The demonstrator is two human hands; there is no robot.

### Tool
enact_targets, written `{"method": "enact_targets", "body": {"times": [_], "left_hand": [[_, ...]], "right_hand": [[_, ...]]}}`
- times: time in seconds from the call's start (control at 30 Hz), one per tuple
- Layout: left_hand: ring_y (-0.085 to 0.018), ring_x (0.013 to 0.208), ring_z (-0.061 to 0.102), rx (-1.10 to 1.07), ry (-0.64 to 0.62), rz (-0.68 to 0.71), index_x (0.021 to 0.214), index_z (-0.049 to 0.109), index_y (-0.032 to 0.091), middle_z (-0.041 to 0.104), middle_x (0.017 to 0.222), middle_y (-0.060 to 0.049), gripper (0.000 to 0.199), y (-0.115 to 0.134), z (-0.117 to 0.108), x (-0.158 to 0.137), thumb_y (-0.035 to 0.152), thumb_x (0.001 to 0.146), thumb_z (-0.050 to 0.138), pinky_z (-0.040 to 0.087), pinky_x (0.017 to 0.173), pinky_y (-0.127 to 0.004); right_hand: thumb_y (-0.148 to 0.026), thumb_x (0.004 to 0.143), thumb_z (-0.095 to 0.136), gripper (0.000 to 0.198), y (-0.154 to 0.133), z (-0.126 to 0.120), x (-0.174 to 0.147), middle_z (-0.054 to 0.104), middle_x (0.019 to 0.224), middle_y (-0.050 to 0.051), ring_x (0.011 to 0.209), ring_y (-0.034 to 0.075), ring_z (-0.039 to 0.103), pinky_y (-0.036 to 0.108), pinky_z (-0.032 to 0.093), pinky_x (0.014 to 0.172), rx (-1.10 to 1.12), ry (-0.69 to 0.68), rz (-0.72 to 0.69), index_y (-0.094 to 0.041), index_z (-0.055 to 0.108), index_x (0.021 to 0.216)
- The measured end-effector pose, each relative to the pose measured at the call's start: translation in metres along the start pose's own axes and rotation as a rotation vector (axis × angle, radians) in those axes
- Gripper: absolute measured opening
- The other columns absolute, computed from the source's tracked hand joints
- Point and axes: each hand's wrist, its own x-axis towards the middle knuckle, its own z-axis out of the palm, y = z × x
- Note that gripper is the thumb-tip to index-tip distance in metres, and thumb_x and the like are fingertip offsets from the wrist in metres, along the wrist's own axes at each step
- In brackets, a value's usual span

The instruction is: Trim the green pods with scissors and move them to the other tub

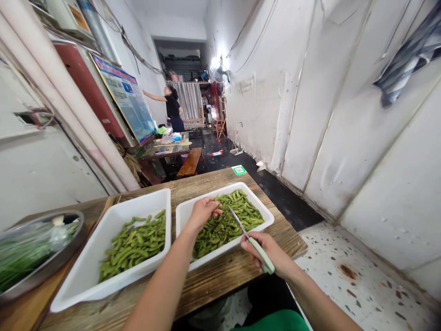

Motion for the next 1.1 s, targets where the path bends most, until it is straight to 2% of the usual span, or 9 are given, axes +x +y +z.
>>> {"method": "enact_targets", "body": {"times": [0.1, 0.2, 0.27, 0.37, 0.43, 0.53, 0.67, 0.83, 1.1], "left_hand": [[-0.017, 0.060, 0.065, 0.177, 0.124, 0.124, 0.087, 0.065, 0.014, 0.068, 0.072, -0.004, 0.028, -0.007, -0.002, 0.001, 0.036, 0.071, 0.063, 0.037, 0.042, -0.020], [-0.015, 0.053, 0.061, 0.203, 0.169, 0.165, 0.089, 0.067, 0.015, 0.066, 0.061, -0.001, 0.032, -0.010, -0.005, 0.002, 0.041, 0.072, 0.060, 0.037, 0.044, -0.021], [-0.014, 0.051, 0.060, 0.133, 0.162, 0.172, 0.088, 0.067, 0.015, 0.067, 0.065, -0.001, 0.032, -0.011, -0.007, 0.002, 0.041, 0.072, 0.059, 0.038, 0.045, -0.022], [-0.012, 0.050, 0.058, 0.030, 0.203, 0.181, 0.091, 0.066, 0.015, 0.066, 0.070, -0.001, 0.033, -0.012, -0.009, 0.003, 0.040, 0.071, 0.059, 0.037, 0.045, -0.021], [-0.011, 0.050, 0.056, 0.001, 0.266, 0.189, 0.096, 0.064, 0.015, 0.064, 0.066, 0.000, 0.035, -0.013, -0.011, 0.005, 0.040, 0.071, 0.059, 0.037, 0.046, -0.021], [-0.010, 0.049, 0.054, -0.055, 0.318, 0.183, 0.094, 0.065, 0.014, 0.063, 0.064, 0.001, 0.034, -0.015, -0.016, 0.005, 0.039, 0.071, 0.059, 0.036, 0.045, -0.020], [-0.010, 0.048, 0.054, -0.124, 0.337, 0.153, 0.087, 0.066, 0.012, 0.062, 0.063, -0.001, 0.030, -0.015, -0.023, 0.004, 0.035, 0.068, 0.062, 0.034, 0.044, -0.020], [-0.009, 0.048, 0.054, -0.157, 0.354, 0.147, 0.092, 0.066, 0.012, 0.064, 0.066, -0.002, 0.036, -0.014, -0.026, 0.003, 0.038, 0.068, 0.063, 0.034, 0.044, -0.020], [-0.010, 0.049, 0.055, -0.090, 0.340, 0.157, 0.093, 0.064, 0.011, 0.065, 0.068, -0.003, 0.040, -0.014, -0.028, 0.004, 0.042, 0.068, 0.061, 0.035, 0.045, -0.020]], "right_hand": [[-0.058, 0.069, 0.061, 0.045, -0.017, -0.002, 0.005, 0.045, 0.054, -0.007, 0.036, 0.006, 0.041, 0.016, 0.036, 0.032, -0.042, 0.017, -0.060, -0.017, 0.053, 0.088], [-0.060, 0.075, 0.053, 0.045, -0.038, -0.007, 0.021, 0.046, 0.057, -0.006, 0.041, 0.007, 0.045, 0.020, 0.041, 0.040, -0.187, 0.029, -0.177, -0.017, 0.054, 0.090], [-0.059, 0.082, 0.043, 0.046, -0.049, -0.011, 0.039, 0.049, 0.059, -0.004, 0.046, 0.010, 0.049, 0.022, 0.043, 0.047, -0.356, 0.033, -0.224, -0.017, 0.056, 0.094], [-0.053, 0.073, 0.061, 0.044, -0.059, -0.015, 0.072, 0.060, 0.076, 0.002, 0.067, 0.015, 0.056, 0.025, 0.043, 0.062, -0.743, 0.182, -0.397, -0.019, 0.061, 0.101], [-0.050, 0.073, 0.062, 0.045, -0.060, -0.016, 0.095, 0.063, 0.084, 0.005, 0.075, 0.018, 0.057, 0.026, 0.043, 0.067, -0.918, 0.239, -0.435, -0.018, 0.062, 0.105], [-0.048, 0.072, 0.064, 0.046, -0.055, -0.012, 0.122, 0.063, 0.087, 0.006, 0.077, 0.019, 0.057, 0.027, 0.042, 0.070, -0.994, 0.200, -0.467, -0.016, 0.062, 0.106], [-0.048, 0.070, 0.066, 0.053, -0.046, -0.007, 0.138, 0.062, 0.091, 0.007, 0.079, 0.019, 0.056, 0.028, 0.041, 0.072, -1.060, 0.145, -0.514, -0.015, 0.060, 0.110], [-0.047, 0.070, 0.066, 0.051, -0.037, -0.005, 0.141, 0.059, 0.090, 0.005, 0.078, 0.018, 0.054, 0.027, 0.040, 0.072, -1.068, 0.131, -0.561, -0.017, 0.059, 0.111], [-0.049, 0.072, 0.065, 0.052, -0.030, -0.007, 0.133, 0.056, 0.096, 0.008, 0.087, 0.021, 0.055, 0.029, 0.039, 0.077, -1.157, 0.229, -0.579, -0.021, 0.056, 0.115]]}}
